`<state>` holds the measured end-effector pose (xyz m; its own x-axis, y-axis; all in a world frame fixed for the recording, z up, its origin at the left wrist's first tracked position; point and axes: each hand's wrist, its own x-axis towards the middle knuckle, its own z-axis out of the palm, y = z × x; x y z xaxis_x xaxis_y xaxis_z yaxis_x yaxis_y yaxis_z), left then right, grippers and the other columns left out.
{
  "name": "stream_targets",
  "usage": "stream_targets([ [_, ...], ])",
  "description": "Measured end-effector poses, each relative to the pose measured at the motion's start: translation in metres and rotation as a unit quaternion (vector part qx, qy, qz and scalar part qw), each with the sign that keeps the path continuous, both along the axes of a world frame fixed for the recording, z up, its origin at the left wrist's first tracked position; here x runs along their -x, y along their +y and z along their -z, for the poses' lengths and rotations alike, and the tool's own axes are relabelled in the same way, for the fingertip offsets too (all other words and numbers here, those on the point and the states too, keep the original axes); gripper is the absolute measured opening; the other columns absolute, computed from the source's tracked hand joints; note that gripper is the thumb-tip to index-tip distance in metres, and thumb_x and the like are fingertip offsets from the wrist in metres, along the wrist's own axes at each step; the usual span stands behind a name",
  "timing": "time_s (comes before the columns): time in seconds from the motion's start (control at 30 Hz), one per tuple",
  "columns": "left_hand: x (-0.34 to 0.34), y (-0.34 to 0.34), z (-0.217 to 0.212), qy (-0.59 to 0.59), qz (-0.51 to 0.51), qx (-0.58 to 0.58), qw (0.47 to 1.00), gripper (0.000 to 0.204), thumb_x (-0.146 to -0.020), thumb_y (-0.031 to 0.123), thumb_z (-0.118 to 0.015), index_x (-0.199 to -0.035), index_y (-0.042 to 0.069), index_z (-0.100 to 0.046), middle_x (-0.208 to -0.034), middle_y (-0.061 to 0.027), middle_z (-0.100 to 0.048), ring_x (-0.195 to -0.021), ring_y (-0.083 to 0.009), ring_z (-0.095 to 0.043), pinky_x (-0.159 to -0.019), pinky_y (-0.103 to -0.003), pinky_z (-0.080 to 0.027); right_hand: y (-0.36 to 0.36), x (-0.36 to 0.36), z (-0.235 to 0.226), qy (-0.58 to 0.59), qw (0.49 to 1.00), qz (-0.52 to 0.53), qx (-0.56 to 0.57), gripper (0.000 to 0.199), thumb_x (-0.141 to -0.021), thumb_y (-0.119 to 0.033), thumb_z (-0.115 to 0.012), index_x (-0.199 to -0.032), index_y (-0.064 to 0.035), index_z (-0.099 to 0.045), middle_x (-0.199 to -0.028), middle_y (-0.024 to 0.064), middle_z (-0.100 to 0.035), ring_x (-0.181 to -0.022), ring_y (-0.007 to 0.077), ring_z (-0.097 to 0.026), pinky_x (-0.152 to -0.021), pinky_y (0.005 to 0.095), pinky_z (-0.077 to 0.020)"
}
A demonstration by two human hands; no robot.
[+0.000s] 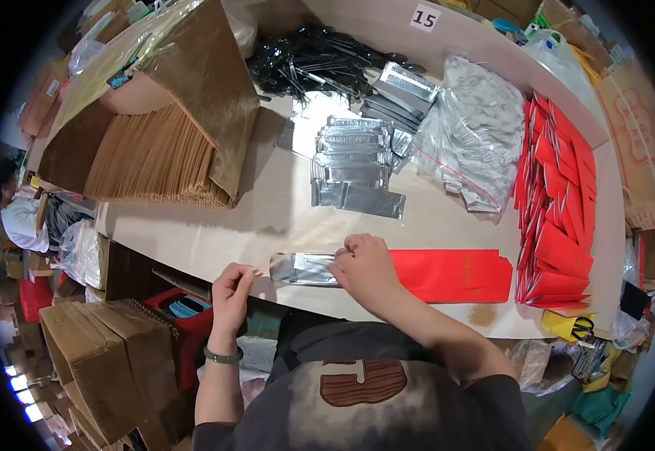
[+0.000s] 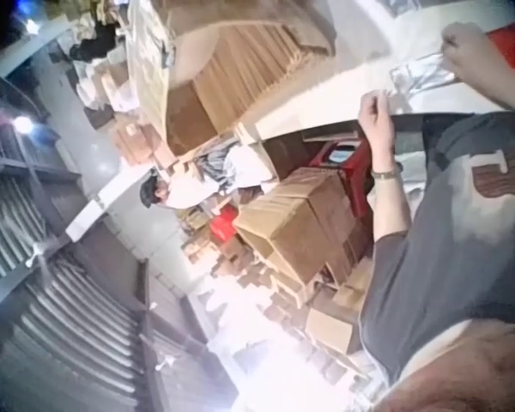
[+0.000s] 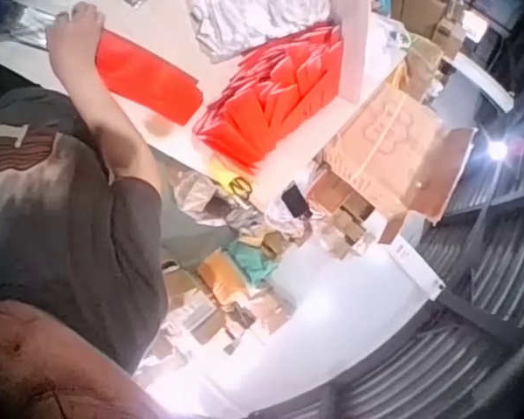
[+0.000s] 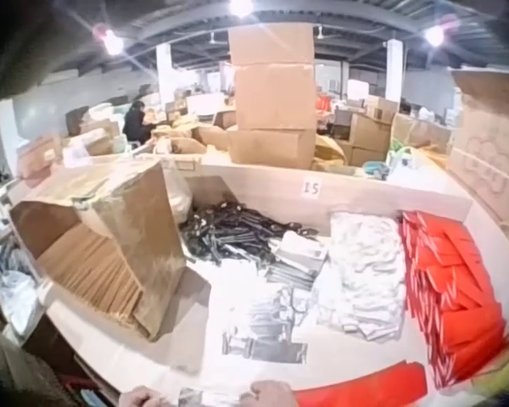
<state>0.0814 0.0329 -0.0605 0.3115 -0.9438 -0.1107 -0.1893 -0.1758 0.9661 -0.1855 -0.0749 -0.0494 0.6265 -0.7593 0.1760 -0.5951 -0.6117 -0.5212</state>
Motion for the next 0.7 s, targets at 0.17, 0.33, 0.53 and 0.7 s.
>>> stream_targets([
  [0.17, -0.025, -0.018, -0.029, -0.012, 0.068, -0.133, 0.989, 0.006, -0.091, 0.004, -0.067, -0.089, 0.0, -0.062, -0.084, -0.0008, -0.062, -0.08, -0.0055, -0.055, -0.072, -0.024, -0.047, 0.001, 0.042, -0.027, -0.025, 1.0, -0.007, 0.008, 0.034, -0.075, -0.022, -0.078, -0.094, -0.0015, -0.059, -0.121, 0.0182, -0.054, -0.116, 0.0378, -0.051, -0.096, 0.0494, -0.0425],
  [0.33, 0.035, -0.049, -0.022, -0.199, 0.202, -0.009, 0.959, 0.011, -0.084, 0.002, -0.072, -0.09, -0.001, -0.064, -0.086, -0.0062, -0.063, -0.082, -0.0177, -0.063, -0.072, -0.03, -0.051, 0.007, 0.062, -0.009, -0.019, 0.995, -0.094, 0.033, 0.04, -0.073, -0.024, -0.081, -0.094, 0.0006, -0.057, -0.132, 0.0231, -0.051, -0.123, 0.0415, -0.048, -0.101, 0.0504, -0.041],
  [0.53, 0.092, -0.061, -0.012, -0.243, 0.026, 0.059, 0.968, 0.022, -0.082, -0.001, -0.067, -0.102, 0.006, -0.071, -0.107, -0.0166, -0.063, -0.095, -0.03, -0.065, -0.08, -0.037, -0.055, 0.009, 0.055, -0.015, 0.055, 0.998, -0.015, 0.019, 0.046, -0.074, -0.023, -0.079, -0.107, 0.0004, -0.058, -0.13, 0.0223, -0.053, -0.118, 0.0392, -0.051, -0.097, 0.0491, -0.0419],
  [0.7, 0.137, -0.056, -0.058, -0.111, 0.288, 0.046, 0.95, 0.064, -0.081, 0.008, -0.071, -0.138, -0.001, -0.042, -0.132, -0.0245, -0.051, -0.125, -0.0417, -0.049, -0.107, -0.045, -0.04, 0.008, 0.048, -0.02, 0.012, 0.999, -0.02, 0.03, 0.056, -0.073, -0.021, -0.077, -0.122, -0.0043, -0.057, -0.121, 0.0196, -0.055, -0.112, 0.0368, -0.053, -0.093, 0.0488, -0.0426],
])
